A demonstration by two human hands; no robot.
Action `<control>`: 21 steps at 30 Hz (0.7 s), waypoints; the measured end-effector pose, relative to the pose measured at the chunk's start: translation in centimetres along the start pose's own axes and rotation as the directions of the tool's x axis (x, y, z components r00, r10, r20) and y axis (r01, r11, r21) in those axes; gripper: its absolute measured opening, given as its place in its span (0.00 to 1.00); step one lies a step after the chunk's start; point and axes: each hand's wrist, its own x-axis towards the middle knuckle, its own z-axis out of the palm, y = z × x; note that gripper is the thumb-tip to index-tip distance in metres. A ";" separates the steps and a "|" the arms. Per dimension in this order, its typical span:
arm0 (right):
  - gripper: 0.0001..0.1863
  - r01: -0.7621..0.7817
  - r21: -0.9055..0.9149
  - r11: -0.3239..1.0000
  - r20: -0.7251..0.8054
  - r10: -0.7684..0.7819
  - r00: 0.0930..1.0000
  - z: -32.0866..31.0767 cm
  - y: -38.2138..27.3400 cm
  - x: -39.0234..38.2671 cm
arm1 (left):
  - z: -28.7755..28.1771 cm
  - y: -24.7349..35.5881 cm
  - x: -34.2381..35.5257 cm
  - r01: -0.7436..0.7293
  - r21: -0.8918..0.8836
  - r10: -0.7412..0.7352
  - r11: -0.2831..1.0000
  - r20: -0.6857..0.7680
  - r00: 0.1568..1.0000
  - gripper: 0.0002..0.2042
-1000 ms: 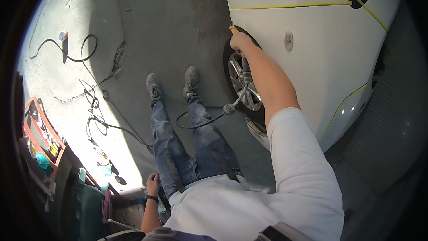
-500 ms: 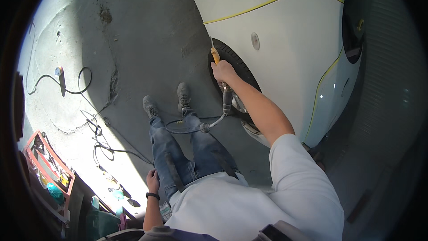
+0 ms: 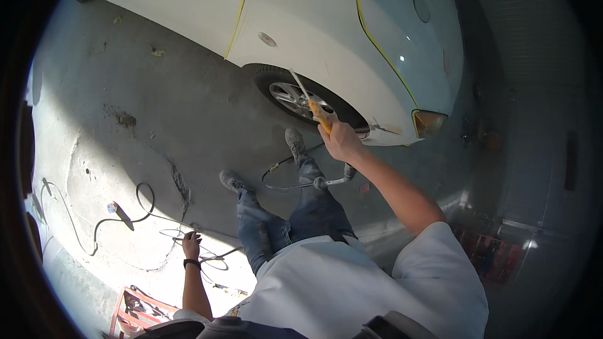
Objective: The person uses a yellow pry tool to push out a dent on the front bumper of a white car. They then walk to a tool rack, select a socket wrench, and use it to tighten a bolt on the bumper. Finally, they return to the pry tool and continue working on the dent.
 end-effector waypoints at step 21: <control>0.16 -0.280 0.349 0.895 -0.179 0.356 0.917 4.8 28.3 -20.4 | 11.4 -0.5 -8.0 -0.147 0.334 0.078 0.931 0.213 0.974 0.13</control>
